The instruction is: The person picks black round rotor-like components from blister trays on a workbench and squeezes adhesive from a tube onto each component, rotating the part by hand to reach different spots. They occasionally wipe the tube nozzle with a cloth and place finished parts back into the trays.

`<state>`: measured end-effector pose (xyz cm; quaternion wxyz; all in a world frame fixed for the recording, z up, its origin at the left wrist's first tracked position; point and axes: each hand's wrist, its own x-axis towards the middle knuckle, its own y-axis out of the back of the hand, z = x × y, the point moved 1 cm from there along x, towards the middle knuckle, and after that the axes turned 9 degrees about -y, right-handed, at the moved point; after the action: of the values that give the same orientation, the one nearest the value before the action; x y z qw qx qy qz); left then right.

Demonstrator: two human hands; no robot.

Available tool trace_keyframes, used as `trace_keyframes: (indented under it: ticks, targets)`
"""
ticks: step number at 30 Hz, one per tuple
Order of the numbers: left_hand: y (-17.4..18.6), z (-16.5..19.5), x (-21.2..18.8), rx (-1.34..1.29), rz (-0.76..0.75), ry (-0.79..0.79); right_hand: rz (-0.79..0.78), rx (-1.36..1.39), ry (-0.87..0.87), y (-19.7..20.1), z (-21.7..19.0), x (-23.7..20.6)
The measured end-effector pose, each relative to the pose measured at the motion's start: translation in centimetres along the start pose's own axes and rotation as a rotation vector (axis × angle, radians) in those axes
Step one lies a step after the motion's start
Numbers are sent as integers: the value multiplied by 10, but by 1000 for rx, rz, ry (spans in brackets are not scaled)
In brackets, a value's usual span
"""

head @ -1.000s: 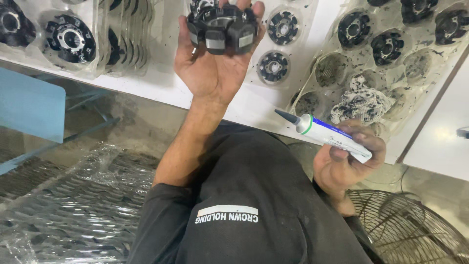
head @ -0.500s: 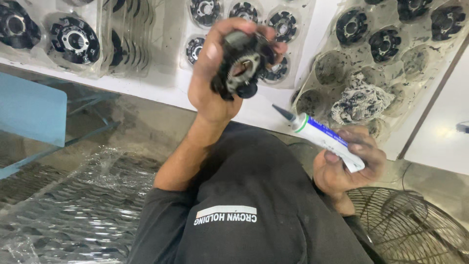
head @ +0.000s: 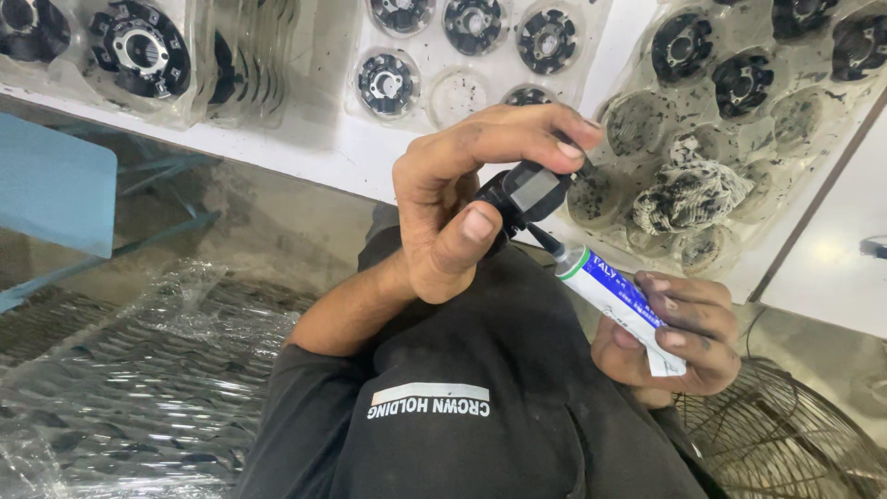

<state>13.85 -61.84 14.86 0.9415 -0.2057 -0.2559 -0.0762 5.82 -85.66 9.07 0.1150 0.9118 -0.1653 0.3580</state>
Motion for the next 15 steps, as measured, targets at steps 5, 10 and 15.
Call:
trace_keyframes:
  ticks: [5,10,15]
  targets:
    - [1,-3,4,28,-8,-34,-209,-84,166,5,1,15]
    - [1,-7,-2,11,-3,-3,-113,-17,153,4,2,14]
    - [-2,-15,-9,-120,49,78,-122,7,93,3,0,15]
